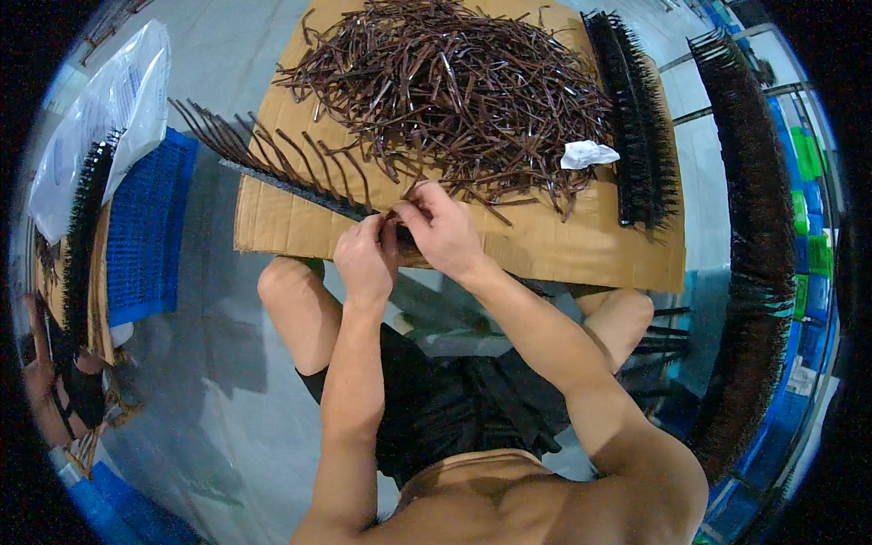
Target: The person sits on the floor and inserts individual dark bristles into a black plastic band, working one at a time. They pick up bristles from a pile on a cardboard sheet, insert them into the band, and then place the completed band onto a nearby rack.
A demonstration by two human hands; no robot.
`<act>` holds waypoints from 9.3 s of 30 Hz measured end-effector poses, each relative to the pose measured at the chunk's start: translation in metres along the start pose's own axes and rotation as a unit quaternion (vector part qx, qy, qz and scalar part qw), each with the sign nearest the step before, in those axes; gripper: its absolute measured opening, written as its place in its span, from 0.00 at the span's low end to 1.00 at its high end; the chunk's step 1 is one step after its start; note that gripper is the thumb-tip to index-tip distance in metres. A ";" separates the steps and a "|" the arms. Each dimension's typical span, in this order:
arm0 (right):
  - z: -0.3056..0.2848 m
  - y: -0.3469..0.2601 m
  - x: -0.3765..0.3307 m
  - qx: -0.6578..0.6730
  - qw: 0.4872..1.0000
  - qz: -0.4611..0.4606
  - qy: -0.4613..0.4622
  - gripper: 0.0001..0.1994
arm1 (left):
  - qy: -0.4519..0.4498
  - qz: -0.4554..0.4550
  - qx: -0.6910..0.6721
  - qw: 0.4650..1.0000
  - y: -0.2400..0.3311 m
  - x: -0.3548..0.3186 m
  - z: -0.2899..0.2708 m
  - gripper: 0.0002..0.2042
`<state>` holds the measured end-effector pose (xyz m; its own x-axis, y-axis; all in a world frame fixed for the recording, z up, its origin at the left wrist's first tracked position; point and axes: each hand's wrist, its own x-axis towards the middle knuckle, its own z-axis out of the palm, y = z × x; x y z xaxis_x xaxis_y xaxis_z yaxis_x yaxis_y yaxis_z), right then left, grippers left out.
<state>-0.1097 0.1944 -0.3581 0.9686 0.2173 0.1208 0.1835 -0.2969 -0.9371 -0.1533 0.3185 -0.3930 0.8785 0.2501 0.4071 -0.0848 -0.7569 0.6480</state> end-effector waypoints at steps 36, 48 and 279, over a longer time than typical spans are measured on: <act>-0.001 0.003 -0.008 -0.005 0.996 0.086 -0.011 0.13 | -0.010 0.031 0.023 0.999 0.008 -0.002 -0.002 0.03; -0.018 0.007 0.047 -0.141 0.973 -0.074 -0.168 0.11 | 0.027 -0.055 0.029 0.998 -0.011 -0.009 -0.004 0.05; -0.007 -0.002 -0.011 -0.190 0.975 -0.076 -0.089 0.13 | -0.062 -0.011 0.007 0.998 0.006 -0.008 -0.006 0.07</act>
<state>-0.1192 0.1858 -0.3547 0.8875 0.4327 0.1583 0.4036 -0.5642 -0.7203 -0.1637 0.3157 -0.3889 0.9318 0.1907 0.3089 -0.0586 -0.7608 0.6464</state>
